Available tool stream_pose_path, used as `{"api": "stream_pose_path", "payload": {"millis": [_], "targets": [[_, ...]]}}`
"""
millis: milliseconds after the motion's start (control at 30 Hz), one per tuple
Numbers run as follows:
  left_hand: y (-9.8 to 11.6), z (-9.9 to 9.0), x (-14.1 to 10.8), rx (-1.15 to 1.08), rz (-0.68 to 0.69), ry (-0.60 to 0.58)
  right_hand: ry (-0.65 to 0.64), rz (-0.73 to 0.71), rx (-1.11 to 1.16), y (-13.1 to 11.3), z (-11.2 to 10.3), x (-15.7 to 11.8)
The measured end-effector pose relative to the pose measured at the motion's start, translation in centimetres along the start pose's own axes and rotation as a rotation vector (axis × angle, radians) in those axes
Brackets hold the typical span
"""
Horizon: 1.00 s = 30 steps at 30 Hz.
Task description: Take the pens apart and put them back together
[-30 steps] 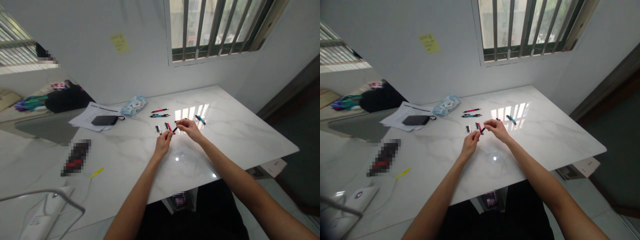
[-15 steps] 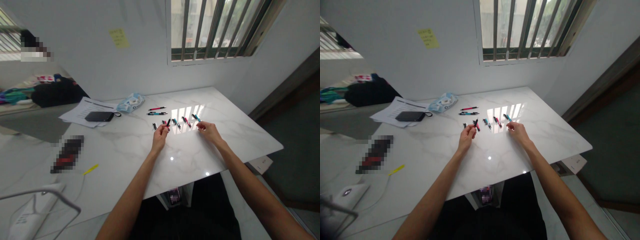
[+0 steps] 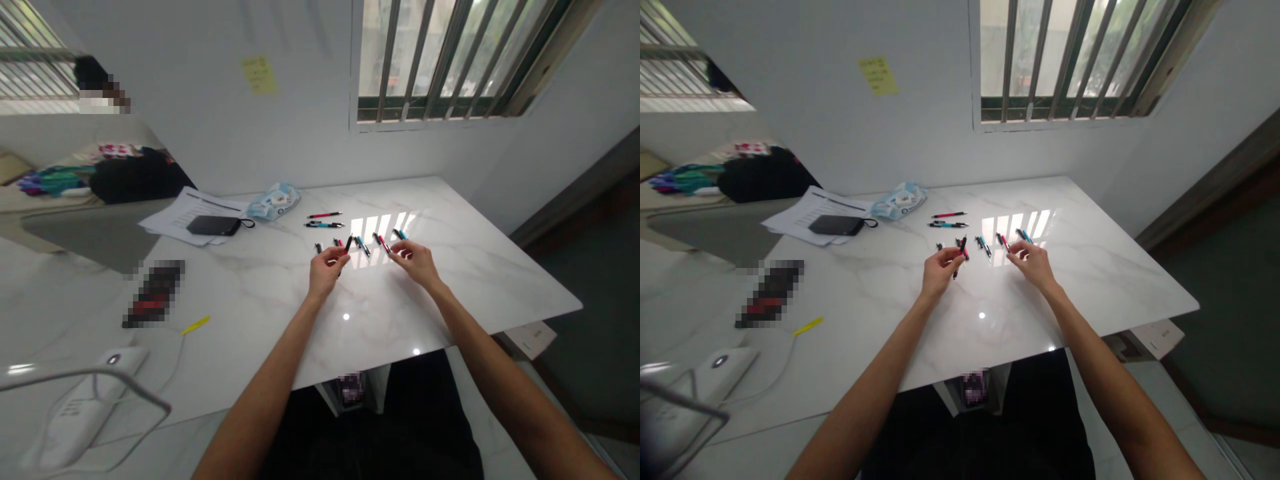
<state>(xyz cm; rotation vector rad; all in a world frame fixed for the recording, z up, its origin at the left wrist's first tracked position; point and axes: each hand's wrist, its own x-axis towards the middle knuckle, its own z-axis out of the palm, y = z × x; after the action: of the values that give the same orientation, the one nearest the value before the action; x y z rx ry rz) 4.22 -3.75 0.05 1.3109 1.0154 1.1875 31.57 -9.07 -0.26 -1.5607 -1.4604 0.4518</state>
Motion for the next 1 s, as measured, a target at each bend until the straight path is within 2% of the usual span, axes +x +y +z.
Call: {"api": "stream_pose_path", "payload": {"millis": [67, 200, 300, 400, 633, 900, 1000], "targets": [[0.0, 0.0, -0.2, 0.046, 0.048, -0.007, -0.073, -0.041, 0.068, -2.4, 1.8, 0.6], [0.4, 0.0, -0.9, 0.214, 0.203, -0.02, -0.212, -0.105, 0.038, -6.4, 5.7, 2.4], [0.9, 0.0, -1.3, 0.253, 0.282, -0.03, -0.253, -0.106, 0.109, -7.4, 8.1, 3.6], [0.9, 0.3, -1.5, 0.215, 0.237, -0.038, -0.235, -0.105, 0.259, -7.0, 9.3, 3.8], [0.3, 1.1, -1.5, 0.114, 0.136, -0.096, -0.142, -0.061, 0.444, -5.9, 9.3, 2.6], [0.2, 0.7, -0.9, -0.066, 0.006, -0.186, -0.172, -0.098, 0.477, -6.6, 8.4, 2.6], [0.2, 0.6, -0.7, -0.085, -0.018, -0.162, -0.182, -0.069, 0.529, -6.3, 8.2, 2.9]]}}
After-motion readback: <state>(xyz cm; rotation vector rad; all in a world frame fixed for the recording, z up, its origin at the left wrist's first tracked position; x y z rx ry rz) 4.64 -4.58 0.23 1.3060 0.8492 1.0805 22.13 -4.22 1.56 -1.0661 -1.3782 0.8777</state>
